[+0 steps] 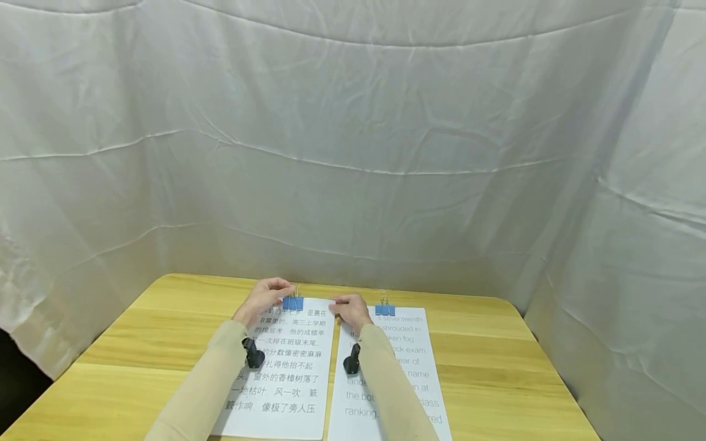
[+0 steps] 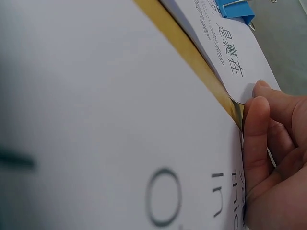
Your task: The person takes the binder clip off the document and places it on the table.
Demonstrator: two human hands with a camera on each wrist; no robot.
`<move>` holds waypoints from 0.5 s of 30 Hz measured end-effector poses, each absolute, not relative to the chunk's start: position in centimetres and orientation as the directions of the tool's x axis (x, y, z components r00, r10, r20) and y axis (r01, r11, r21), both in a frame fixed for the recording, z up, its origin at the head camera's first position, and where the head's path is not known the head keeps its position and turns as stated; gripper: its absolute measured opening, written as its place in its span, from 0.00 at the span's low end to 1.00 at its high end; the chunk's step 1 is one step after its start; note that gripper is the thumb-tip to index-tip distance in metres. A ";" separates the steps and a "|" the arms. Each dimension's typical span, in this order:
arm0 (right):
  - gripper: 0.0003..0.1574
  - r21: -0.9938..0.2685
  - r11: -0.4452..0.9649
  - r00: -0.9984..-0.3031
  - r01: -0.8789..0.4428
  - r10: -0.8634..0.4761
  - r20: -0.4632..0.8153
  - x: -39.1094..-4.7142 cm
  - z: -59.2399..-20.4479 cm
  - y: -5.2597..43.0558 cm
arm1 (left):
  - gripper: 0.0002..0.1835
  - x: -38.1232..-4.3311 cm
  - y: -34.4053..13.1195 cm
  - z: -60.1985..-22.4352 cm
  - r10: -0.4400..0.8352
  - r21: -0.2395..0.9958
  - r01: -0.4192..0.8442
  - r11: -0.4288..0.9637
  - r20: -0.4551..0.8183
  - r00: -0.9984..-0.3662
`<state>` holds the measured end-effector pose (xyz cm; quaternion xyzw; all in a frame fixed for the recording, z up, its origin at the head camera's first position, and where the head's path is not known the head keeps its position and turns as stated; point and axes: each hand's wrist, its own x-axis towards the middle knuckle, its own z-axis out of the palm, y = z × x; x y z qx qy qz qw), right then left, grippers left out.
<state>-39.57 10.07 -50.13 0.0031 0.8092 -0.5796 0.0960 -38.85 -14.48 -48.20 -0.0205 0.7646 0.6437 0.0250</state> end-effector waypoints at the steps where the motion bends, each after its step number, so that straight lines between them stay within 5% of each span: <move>1: 0.19 -0.938 0.328 -0.981 0.116 -0.108 -0.159 -39.6 -50.2 10.1 | 0.10 -38.9 -14.5 -48.2 0.006 0.984 -0.060 0.167 -0.062 -0.998; 9: 0.19 -0.941 0.323 -0.982 0.104 -0.115 -0.148 -39.5 -50.3 10.2 | 0.32 -39.1 -14.7 -48.1 0.097 0.988 -0.049 0.150 -0.064 -0.993; 15: 0.20 -0.940 0.328 -0.983 0.089 -0.121 -0.136 -39.4 -50.3 10.1 | 0.35 -39.3 -14.9 -47.8 0.139 0.979 -0.042 0.198 -0.071 -0.988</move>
